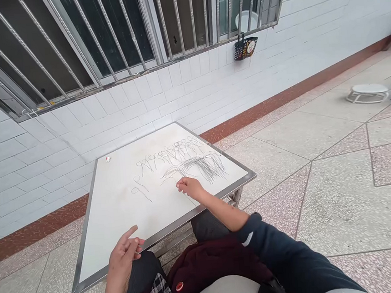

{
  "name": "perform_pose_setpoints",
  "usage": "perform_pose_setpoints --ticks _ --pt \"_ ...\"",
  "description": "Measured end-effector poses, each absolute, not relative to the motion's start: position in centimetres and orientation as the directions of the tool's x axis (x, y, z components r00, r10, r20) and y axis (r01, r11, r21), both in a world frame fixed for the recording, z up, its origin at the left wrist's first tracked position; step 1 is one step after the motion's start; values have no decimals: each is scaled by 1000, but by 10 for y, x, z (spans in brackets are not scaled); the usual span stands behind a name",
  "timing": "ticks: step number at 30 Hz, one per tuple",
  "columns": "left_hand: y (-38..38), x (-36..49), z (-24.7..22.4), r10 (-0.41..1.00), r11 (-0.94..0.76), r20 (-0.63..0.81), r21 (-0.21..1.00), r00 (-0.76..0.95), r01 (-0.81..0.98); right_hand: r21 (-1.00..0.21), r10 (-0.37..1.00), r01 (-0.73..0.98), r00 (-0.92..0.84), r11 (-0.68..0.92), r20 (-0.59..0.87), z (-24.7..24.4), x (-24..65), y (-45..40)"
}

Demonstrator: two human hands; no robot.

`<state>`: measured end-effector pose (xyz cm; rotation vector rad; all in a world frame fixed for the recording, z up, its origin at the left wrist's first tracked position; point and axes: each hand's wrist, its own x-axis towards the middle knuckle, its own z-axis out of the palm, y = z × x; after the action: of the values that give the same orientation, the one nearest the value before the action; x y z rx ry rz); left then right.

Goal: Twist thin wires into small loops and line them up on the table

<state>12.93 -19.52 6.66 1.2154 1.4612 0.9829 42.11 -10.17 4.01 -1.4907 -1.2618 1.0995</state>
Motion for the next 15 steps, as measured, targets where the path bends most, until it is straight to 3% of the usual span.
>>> perform_pose_setpoints --ticks 10,15 --pt "-174 109 29 963 262 -242 940 -115 220 -810 978 549 132 -205 -159 20 418 -28" --pt "-159 98 22 955 258 -208 934 -211 249 -731 973 644 177 -227 -146 13 423 -14"
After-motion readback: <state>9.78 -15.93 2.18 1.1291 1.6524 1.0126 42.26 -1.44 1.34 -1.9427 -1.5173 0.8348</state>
